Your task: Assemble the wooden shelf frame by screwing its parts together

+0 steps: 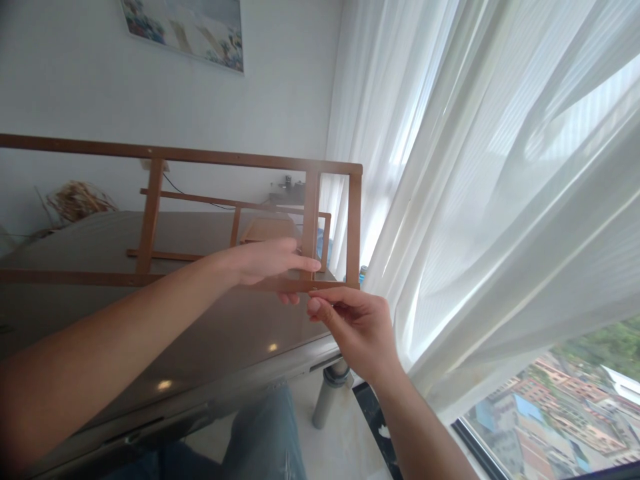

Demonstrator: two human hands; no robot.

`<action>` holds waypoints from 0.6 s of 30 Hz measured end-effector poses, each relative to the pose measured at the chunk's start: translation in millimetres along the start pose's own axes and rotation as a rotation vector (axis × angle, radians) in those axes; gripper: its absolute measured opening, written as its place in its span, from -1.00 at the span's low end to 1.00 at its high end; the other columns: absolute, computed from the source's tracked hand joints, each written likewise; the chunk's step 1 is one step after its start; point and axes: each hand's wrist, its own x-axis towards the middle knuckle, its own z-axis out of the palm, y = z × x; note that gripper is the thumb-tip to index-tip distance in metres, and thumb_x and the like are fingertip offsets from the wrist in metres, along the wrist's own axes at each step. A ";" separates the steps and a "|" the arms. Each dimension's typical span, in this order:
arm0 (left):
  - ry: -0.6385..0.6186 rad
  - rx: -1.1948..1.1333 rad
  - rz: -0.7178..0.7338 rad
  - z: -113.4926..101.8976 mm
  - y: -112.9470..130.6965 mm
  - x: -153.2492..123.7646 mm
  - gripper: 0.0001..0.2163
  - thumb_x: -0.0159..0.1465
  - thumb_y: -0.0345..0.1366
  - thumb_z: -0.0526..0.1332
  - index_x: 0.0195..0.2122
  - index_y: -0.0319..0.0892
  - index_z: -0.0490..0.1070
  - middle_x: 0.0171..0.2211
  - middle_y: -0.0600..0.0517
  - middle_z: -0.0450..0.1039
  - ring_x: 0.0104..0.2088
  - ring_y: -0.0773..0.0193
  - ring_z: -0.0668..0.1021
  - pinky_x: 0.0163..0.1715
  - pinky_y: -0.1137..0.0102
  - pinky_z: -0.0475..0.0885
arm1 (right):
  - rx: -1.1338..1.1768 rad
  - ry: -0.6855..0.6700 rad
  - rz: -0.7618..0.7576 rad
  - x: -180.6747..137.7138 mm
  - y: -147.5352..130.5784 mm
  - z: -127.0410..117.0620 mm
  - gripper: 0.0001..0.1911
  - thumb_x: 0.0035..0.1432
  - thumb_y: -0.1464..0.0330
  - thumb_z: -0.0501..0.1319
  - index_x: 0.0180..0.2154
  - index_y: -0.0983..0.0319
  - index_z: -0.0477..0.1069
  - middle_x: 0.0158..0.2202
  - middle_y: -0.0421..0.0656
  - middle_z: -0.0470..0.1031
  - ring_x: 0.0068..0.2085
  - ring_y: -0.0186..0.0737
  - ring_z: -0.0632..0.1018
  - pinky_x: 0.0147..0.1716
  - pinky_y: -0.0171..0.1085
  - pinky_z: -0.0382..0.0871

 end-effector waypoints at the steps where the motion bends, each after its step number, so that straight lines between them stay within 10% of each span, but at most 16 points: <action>1: -0.006 -0.014 -0.006 -0.7 0.0 0.7 -0.49 0.09 0.00 0.50 -0.06 -0.19 0.43 -0.36 -0.08 0.63 -0.47 0.18 0.67 -0.44 0.36 0.55 | 0.020 -0.011 0.013 -0.2 -0.2 -0.7 -0.88 0.23 0.29 0.44 -0.20 0.15 0.71 -0.34 -0.12 0.73 -0.36 -0.15 0.72 -0.35 -0.24 0.70; 18: 0.025 0.004 0.012 -4.9 2.4 1.8 -0.56 0.08 -0.05 0.51 -0.13 -0.17 0.47 -0.33 -0.07 0.59 -0.36 0.19 0.61 -0.43 0.35 0.54 | 0.185 -0.157 0.093 3.5 -0.6 -3.9 -0.85 0.31 0.27 0.37 -0.14 0.20 0.63 -0.23 -0.08 0.74 -0.17 -0.08 0.75 -0.11 -0.12 0.71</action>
